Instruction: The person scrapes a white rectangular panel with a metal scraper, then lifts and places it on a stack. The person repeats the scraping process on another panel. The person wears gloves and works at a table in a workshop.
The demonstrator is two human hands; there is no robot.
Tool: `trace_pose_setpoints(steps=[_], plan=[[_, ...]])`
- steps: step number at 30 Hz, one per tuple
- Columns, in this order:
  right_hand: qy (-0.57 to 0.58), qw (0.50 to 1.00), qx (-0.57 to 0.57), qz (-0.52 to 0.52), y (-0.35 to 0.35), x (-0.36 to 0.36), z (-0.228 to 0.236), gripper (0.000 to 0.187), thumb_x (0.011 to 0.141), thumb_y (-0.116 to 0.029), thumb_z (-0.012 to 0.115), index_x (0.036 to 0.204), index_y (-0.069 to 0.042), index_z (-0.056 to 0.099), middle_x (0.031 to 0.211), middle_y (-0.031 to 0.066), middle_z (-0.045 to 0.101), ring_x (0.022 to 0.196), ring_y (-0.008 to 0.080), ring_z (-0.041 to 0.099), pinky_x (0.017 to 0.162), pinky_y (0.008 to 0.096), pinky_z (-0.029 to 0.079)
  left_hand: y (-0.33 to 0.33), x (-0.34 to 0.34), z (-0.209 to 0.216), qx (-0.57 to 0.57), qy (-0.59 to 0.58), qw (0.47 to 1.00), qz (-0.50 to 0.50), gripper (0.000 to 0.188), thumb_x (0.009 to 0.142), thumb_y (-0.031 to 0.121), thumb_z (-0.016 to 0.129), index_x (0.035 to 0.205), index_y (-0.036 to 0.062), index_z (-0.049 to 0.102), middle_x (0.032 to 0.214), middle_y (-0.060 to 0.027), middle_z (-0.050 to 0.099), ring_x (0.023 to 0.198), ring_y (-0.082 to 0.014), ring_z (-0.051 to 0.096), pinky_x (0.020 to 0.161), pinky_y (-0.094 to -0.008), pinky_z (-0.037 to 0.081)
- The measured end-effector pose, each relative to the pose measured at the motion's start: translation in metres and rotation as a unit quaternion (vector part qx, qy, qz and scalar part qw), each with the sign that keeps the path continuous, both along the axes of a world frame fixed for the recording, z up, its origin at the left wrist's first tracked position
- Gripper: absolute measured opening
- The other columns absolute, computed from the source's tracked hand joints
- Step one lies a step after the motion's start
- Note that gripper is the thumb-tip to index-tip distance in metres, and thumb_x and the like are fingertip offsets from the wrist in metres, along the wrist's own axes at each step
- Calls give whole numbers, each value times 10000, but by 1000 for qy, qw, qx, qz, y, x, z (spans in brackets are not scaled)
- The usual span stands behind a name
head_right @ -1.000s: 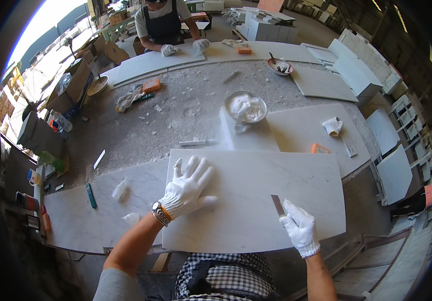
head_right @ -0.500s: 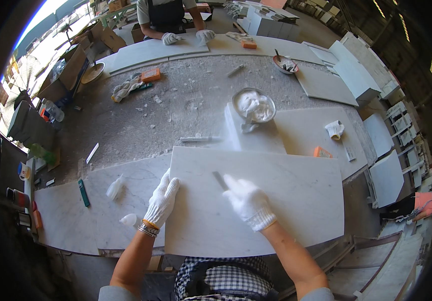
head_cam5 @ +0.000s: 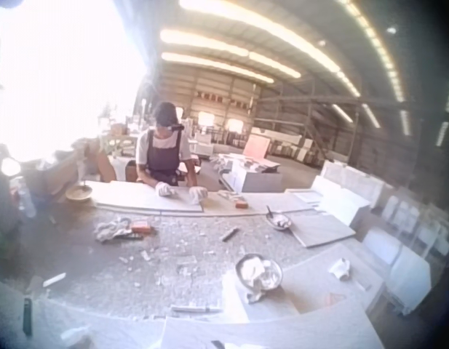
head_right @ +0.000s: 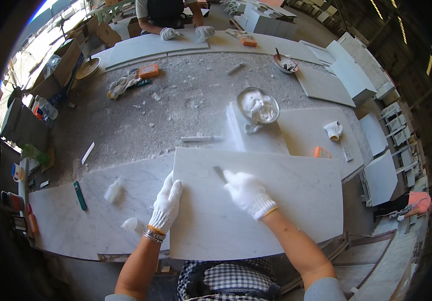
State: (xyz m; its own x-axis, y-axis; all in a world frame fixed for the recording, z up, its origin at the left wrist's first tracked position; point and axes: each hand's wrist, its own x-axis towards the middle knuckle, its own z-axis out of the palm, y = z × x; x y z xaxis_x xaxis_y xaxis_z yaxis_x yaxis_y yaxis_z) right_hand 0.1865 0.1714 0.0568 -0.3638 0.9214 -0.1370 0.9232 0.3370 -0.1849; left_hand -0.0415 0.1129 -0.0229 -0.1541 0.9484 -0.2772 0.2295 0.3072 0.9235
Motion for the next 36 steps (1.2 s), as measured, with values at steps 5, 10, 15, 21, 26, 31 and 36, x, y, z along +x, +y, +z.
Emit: trace_pose_setpoints(steps=[5, 10, 15, 21, 26, 31, 36], plan=[[63, 996, 16, 57, 2, -14, -7, 428, 941, -318, 686, 1297, -80, 681, 895, 147, 712, 824, 342, 699, 733, 457, 564, 0, 1, 1, -1, -15, 1000, -3, 571, 1080, 400, 502, 1548, 78, 448, 1366, -159, 635, 1216, -245, 594, 1088, -362, 424], [56, 998, -15, 27, 3, -10, 6, 418, 944, -302, 681, 1305, -93, 690, 930, 147, 723, 849, 348, 701, 744, 469, 562, 1, 2, 1, 6, -7, 1000, 2, 559, 1081, 386, 503, 1545, 77, 454, 1363, -153, 636, 1207, -231, 592, 1082, -354, 426], [82, 994, -38, 59, 3, -29, 0, 410, 949, -315, 671, 1300, -103, 686, 963, 157, 725, 878, 363, 700, 762, 476, 561, 1, 1, 2, -13, -23, 1000, 0, 558, 1081, 380, 501, 1550, 81, 449, 1386, -160, 629, 1268, -251, 578, 1100, -364, 416], [52, 998, -31, -20, 3, 1, 0, 429, 950, -329, 674, 1324, -119, 674, 976, 165, 724, 908, 355, 698, 810, 464, 559, 0, 1, 10, -11, 1, 1000, -10, 567, 1078, 393, 494, 1554, 89, 443, 1416, -184, 612, 1308, -299, 570, 1124, -390, 399], [122, 990, 1, 77, -2, 3, -7, 314, 948, -250, 642, 1206, -72, 666, 967, 213, 706, 897, 409, 677, 783, 511, 532, -1, 1, 12, -10, 43, 999, -15, 624, 1064, 437, 503, 1559, 65, 424, 1516, -241, 516, 1415, -408, 473, 1188, -477, 324], [137, 984, 89, -68, -15, 57, -6, 400, 919, -261, 737, 1253, -44, 707, 930, 161, 721, 833, 357, 697, 749, 423, 562, 4, 8, 18, 140, 440, 883, -86, 809, 999, 519, 587, 1559, -25, 377, 1626, -288, 341, 1541, -475, 247, 1226, -658, 122], [203, 970, 78, -104, -36, 108, -14, 414, 898, -125, 757, 1272, 35, 679, 922, 197, 719, 779, 282, 699, 736, 362, 556, 7, 45, 46, 176, 457, 831, -264, 864, 964, 598, 596, 1572, 23, 380, 1653, -270, 295, 1557, -474, 201, 1215, -716, 109]])
